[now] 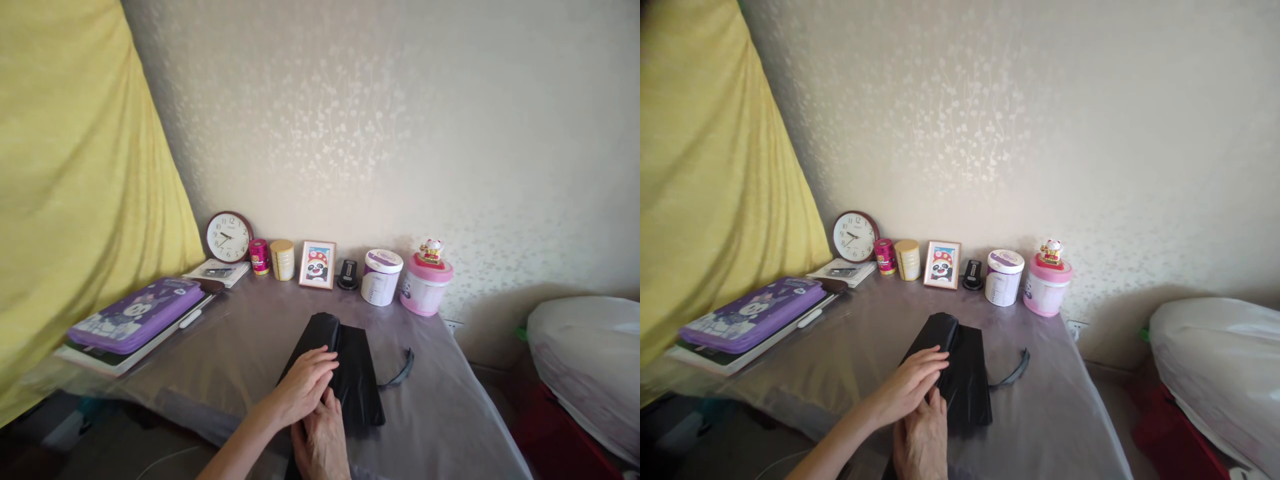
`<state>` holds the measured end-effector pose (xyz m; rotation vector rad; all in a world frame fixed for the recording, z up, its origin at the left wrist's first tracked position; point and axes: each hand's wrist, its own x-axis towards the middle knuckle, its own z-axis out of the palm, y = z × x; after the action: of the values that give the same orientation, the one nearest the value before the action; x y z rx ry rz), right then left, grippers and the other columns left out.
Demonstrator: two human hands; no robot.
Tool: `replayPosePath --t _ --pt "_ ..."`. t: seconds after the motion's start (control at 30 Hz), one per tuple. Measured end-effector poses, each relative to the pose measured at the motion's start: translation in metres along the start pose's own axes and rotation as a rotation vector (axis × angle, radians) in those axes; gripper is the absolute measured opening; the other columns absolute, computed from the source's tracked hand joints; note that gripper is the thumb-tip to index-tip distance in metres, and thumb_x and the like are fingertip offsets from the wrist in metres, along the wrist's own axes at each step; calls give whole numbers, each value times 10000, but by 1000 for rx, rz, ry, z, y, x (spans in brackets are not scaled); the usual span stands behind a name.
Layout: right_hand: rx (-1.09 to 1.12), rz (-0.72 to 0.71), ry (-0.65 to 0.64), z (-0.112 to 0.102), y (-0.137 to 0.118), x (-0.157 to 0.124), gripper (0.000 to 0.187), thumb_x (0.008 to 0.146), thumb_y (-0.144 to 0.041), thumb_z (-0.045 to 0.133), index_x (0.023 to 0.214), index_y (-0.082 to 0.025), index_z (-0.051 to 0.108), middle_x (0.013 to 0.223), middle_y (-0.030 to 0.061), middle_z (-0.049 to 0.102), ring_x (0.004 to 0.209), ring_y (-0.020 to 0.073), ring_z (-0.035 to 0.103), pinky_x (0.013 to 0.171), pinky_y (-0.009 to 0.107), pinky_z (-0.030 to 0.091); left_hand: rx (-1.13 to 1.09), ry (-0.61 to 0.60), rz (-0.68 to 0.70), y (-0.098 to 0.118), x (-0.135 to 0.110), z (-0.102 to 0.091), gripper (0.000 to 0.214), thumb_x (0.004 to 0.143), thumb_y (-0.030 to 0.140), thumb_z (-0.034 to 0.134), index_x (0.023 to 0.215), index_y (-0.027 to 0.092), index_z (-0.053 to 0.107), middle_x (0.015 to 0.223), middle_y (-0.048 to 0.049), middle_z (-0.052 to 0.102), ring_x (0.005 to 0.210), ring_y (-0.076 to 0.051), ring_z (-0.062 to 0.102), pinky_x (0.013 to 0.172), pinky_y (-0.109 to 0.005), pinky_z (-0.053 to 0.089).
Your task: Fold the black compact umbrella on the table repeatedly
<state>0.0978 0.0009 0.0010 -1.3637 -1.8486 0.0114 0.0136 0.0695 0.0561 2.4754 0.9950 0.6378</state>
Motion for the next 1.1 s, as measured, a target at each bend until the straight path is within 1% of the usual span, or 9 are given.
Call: replayPosePath --t 0.1,0.2,0.43,0.53,0.63,0.7,0.83,0.97,1.1 --pt "30 31 4 1 0 -1 335 704 -77 537 949 -268 661 962 33 691 913 266 548 736 370 439 6 -94 37 -15 24 10 330 938 313 353 1157 289 599 1311 29 547 1318 -181 352 1102 -430 257" --pt "102 40 14 -1 -2 1 362 708 -74 528 979 -278 657 1033 14 677 972 247 546 787 364 449 31 -99 30 -33 41 13 320 939 333 364 1154 315 600 1344 38 513 1342 -190 308 1103 -463 226" --pt "115 39 40 -1 -2 1 329 739 -75 509 968 -255 663 1091 19 667 1023 251 542 824 388 459 110 61 -103 -66 62 18 354 956 307 316 1241 314 525 1440 27 390 1359 -169 263 1114 -419 197" --pt "102 32 28 0 -1 0 331 743 -66 503 976 -244 658 1099 27 663 1032 257 539 826 399 461 137 159 -219 -75 66 19 409 960 290 270 1313 195 452 1426 -87 405 1343 -229 298 1087 -480 235" --pt "114 32 49 0 -2 -1 324 738 -71 516 972 -246 657 1097 22 664 1029 257 537 820 398 462 145 227 -282 -73 61 17 459 958 269 230 1319 58 420 1420 -199 374 1345 -284 286 1076 -525 233" --pt "125 40 52 0 -2 -1 327 736 -74 522 974 -253 658 1091 16 664 1022 253 536 821 395 461 128 221 -247 -63 51 16 448 956 273 243 1310 80 437 1437 -165 363 1352 -255 277 1095 -489 229" --pt "113 49 -15 -4 -5 1 374 728 -49 504 998 -260 653 1033 19 671 989 246 540 806 388 466 53 102 -91 -37 20 15 379 951 342 315 1261 250 512 1408 -2 440 1328 -153 333 1109 -358 267" --pt "105 5 -42 -7 -8 2 388 721 -29 481 996 -246 647 1022 22 670 1030 246 525 841 390 462 -89 10 -102 -29 -1 13 409 957 354 280 1283 235 497 1443 -3 383 1356 -154 273 1108 -354 277" --pt "111 -57 -46 -8 -8 -3 362 727 -43 488 981 -247 646 997 21 675 1013 223 546 851 359 474 -198 -27 -139 -32 -4 13 429 956 357 272 1329 231 441 1479 -2 304 1381 -170 195 1129 -402 227"
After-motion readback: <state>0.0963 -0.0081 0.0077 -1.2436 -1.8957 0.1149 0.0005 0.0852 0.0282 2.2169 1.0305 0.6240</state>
